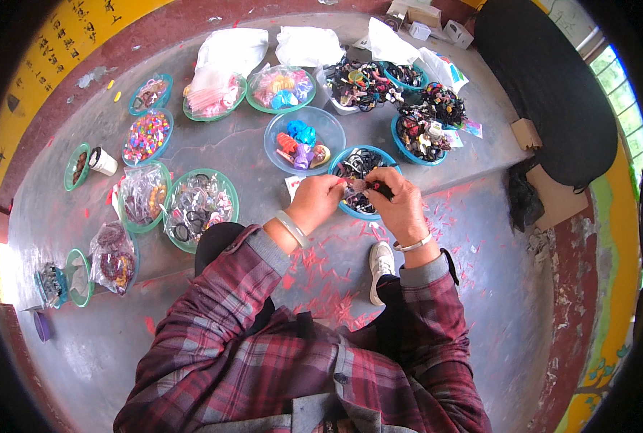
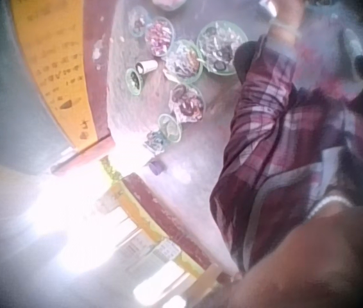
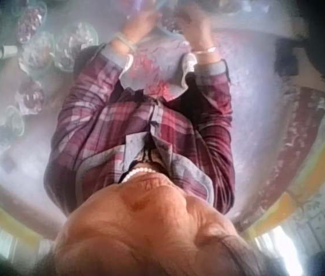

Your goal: The person sits on the floor surrounded by bowls of hair accessories and packaging materials. They repeatedly pick up small hair clips, place them into clear plastic bags, and seal the bags. The person handles the items one by one, organizing them into individual packages.

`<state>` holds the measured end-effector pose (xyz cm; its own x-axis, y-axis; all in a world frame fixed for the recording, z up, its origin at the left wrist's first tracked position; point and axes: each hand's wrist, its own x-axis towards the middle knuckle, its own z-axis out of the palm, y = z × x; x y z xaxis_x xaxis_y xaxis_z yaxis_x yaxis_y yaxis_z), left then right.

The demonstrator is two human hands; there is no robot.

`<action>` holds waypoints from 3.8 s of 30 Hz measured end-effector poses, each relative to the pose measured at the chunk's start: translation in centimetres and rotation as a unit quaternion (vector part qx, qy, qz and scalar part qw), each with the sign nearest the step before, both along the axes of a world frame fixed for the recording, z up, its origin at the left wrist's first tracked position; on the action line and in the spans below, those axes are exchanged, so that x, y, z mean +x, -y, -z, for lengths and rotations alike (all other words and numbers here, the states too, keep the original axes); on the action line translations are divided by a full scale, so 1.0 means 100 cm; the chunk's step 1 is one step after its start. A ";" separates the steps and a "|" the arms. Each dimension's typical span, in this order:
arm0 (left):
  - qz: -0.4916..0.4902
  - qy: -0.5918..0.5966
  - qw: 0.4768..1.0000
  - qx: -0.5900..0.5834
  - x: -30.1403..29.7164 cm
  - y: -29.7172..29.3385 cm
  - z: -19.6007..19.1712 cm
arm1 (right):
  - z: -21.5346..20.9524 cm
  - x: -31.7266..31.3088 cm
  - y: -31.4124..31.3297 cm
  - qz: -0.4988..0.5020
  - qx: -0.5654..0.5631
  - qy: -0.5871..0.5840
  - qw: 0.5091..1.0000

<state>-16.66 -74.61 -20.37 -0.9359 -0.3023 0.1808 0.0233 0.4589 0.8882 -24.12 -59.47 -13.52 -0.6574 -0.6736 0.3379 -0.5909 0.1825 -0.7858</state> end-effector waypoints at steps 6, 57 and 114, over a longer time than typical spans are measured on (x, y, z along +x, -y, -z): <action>0.022 -0.006 1.000 0.019 0.002 -0.008 -0.005 | 0.007 0.004 0.008 -0.032 0.044 -0.161 0.985; 0.136 0.142 0.917 0.347 0.004 -0.009 -0.004 | 0.011 0.002 0.005 -0.066 0.153 -0.151 0.974; 0.106 0.067 0.951 0.283 -0.001 -0.002 0.009 | 0.019 0.006 0.004 -0.038 0.281 -0.128 0.950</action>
